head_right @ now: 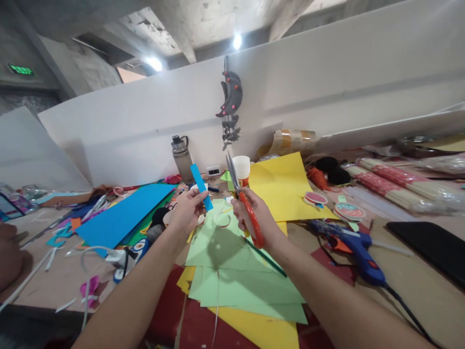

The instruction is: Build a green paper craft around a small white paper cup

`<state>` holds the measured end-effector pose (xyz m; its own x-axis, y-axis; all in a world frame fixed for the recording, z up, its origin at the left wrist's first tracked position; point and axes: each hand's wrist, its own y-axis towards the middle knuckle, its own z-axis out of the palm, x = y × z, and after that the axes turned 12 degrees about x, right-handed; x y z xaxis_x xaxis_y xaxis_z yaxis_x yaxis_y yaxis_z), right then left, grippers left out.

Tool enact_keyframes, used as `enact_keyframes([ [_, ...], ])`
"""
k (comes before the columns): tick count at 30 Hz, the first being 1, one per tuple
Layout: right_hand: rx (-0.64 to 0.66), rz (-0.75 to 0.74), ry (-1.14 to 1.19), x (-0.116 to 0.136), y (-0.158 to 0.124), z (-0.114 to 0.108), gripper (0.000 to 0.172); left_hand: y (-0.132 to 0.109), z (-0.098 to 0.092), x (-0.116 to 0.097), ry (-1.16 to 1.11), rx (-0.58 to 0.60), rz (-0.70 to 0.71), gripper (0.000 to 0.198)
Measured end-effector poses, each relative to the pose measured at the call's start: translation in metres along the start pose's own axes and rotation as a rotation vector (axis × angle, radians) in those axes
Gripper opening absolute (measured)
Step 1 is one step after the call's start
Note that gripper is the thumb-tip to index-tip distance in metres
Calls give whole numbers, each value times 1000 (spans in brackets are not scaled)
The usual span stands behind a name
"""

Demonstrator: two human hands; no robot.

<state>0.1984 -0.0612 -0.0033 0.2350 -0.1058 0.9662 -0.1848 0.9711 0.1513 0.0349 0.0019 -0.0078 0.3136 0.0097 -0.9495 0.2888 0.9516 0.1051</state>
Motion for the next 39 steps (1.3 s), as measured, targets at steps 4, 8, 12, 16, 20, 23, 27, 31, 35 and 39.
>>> enact_keyframes([
  [4,-68,-82,24,-4,3,-4,28,1,-2,1,29,19,25,32],
  [8,-118,-190,43,-2,5,-11,25,2,-3,3,47,59,25,31],
  [12,-171,-243,51,0,8,-18,23,0,-2,8,88,123,-30,33],
  [16,-203,-218,74,1,11,-22,25,-2,1,10,118,168,-53,34],
  [20,-211,-201,72,2,12,-24,26,-2,1,7,66,151,-49,35],
  [23,-199,-192,84,0,13,-23,26,-2,1,4,38,130,-35,36],
  [27,-129,-182,58,-4,12,-21,26,-1,1,1,32,71,6,34],
  [31,-93,-157,6,-6,10,-20,27,0,1,-1,3,17,54,32],
  [35,-95,-158,-22,-7,10,-21,29,0,1,-3,-39,-15,65,32],
  [39,-91,-182,9,-6,10,-23,28,0,1,-1,-39,-4,57,31],
])
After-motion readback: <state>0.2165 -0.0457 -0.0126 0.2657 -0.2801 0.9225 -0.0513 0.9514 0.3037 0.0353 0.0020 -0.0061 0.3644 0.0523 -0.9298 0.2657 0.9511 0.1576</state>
